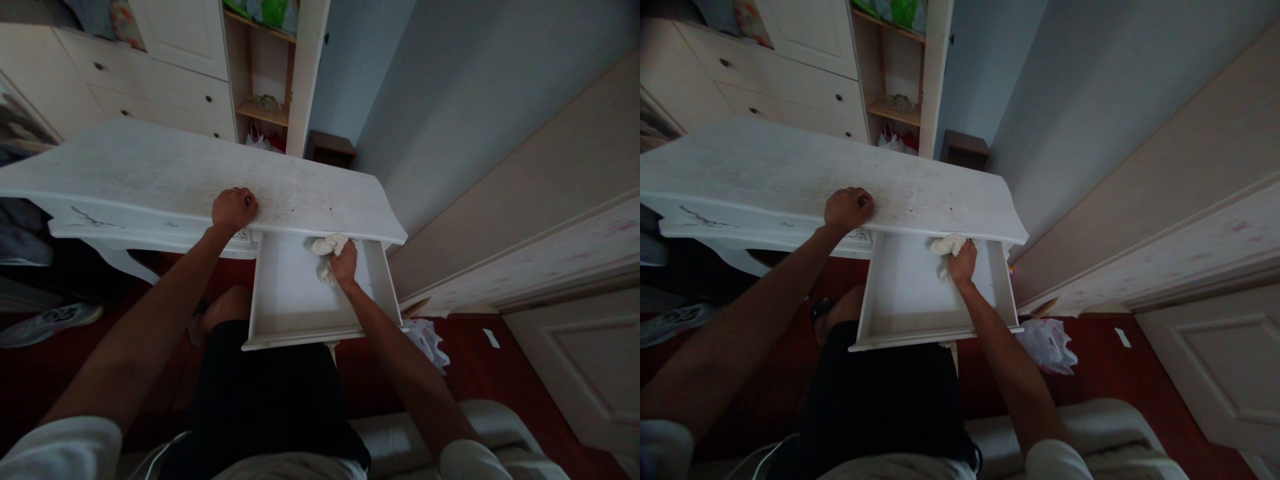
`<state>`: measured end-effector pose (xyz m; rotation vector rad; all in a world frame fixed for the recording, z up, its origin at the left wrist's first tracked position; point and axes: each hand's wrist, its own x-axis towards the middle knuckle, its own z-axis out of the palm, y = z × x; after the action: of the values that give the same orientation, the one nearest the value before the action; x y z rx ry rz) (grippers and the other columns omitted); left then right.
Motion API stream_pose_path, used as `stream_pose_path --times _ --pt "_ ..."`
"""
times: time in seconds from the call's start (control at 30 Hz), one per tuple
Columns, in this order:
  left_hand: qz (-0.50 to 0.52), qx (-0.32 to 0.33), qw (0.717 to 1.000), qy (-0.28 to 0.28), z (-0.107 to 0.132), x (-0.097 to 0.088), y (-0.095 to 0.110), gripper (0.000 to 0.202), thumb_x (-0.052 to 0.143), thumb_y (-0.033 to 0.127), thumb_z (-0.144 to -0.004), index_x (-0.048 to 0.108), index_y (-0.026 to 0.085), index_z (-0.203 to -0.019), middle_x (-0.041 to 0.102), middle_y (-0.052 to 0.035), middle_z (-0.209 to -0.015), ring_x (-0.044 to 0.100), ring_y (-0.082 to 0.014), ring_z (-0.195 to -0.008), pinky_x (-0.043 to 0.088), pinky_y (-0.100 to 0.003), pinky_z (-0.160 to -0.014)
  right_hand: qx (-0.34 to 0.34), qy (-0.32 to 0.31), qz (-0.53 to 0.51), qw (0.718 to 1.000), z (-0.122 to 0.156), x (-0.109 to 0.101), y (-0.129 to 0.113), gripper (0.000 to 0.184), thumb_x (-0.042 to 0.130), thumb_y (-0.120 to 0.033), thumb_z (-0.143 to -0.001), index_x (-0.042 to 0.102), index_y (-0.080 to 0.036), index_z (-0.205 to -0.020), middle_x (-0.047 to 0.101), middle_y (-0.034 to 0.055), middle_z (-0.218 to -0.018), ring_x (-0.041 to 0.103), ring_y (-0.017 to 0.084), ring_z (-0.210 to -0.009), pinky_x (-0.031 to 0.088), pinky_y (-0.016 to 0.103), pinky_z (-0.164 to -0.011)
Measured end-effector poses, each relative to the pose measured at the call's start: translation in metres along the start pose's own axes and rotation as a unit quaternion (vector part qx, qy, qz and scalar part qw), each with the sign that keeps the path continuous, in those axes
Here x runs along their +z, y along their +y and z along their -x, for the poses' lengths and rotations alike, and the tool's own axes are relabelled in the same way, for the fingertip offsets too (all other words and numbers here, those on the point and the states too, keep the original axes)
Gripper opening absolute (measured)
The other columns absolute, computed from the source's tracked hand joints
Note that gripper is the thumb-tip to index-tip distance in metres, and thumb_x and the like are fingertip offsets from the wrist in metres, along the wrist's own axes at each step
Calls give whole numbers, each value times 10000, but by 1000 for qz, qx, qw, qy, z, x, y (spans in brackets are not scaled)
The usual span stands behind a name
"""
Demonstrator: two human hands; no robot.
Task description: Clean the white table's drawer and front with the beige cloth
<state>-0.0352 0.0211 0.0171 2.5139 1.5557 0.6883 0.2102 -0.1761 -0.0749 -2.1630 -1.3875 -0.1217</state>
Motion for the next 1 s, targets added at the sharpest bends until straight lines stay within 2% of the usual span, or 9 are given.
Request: stream_pose_path --times 0.07,0.13,0.23,0.33,0.43,0.53,0.67,0.77,1.0 --pt "-4 0 1000 2 0 0 0 359 422 323 -891 713 176 -1042 708 -166 -1079 631 -322 -1045 487 -409 -888 15 -7 -9 1000 6 12 -27 428 441 -75 -814 581 -100 -1218 630 189 -1211 546 297 -1183 443 464 -1039" --pt "-3 8 1000 4 0 0 -1 357 425 317 -894 718 173 -1039 715 -165 -1065 639 -317 -1031 489 -405 -885 -17 -58 -30 998 13 23 -58 406 488 -82 -822 608 -119 -1208 642 165 -1205 550 279 -1179 441 426 -1053" --pt "0 20 1000 2 -1 1 -4 346 448 312 -887 726 171 -1035 725 -156 -1052 651 -312 -1010 490 -401 -880 -153 -152 -54 975 24 31 -100 487 524 -57 -832 592 -141 -1307 607 153 -1328 507 263 -1271 410 414 -1111" --pt "6 27 1000 -1 -3 3 -8 349 458 317 -880 738 177 -1036 727 -140 -1053 653 -301 -1006 491 -388 -883 -286 -169 -22 943 25 24 -116 543 512 -20 -875 555 -174 -1393 534 148 -1457 432 256 -1370 387 424 -1145" --pt "18 31 999 0 -3 4 -10 359 458 316 -873 746 181 -1038 723 -136 -1056 649 -294 -1005 487 -382 -896 -373 -193 67 905 11 4 -101 388 479 -83 -974 619 -196 -1317 570 136 -1427 452 253 -1358 422 423 -1112" --pt "22 30 999 3 -2 4 -10 355 457 310 -870 746 180 -1031 716 -141 -1052 647 -301 -1002 485 -389 -886 -396 -244 190 865 -8 -27 -65 301 448 -160 -1022 675 -182 -1218 630 141 -1347 475 272 -1348 456 421 -1061" --pt "14 33 999 -1 1 1 -7 348 452 312 -883 743 174 -1014 707 -150 -1039 644 -307 -992 485 -390 -848 -295 -303 341 840 -25 -73 -16 327 445 -129 -1008 688 -147 -1227 638 172 -1352 507 285 -1336 440 406 -1070" --pt "13 32 999 2 3 -1 -5 340 450 306 -885 738 175 -1009 702 -154 -1044 638 -315 -1003 481 -397 -855 -222 -315 387 837 -29 -99 7 330 455 -63 -962 727 -82 -1150 690 232 -1240 601 323 -1224 490 431 -993" --pt "19 40 999 -7 4 -3 -6 349 449 313 -885 738 180 -1028 699 -149 -1046 631 -314 -1004 482 -399 -879 -153 -337 423 827 -15 -111 8 356 429 -53 -947 740 -50 -1120 709 283 -1175 678 358 -1133 518 486 -937"
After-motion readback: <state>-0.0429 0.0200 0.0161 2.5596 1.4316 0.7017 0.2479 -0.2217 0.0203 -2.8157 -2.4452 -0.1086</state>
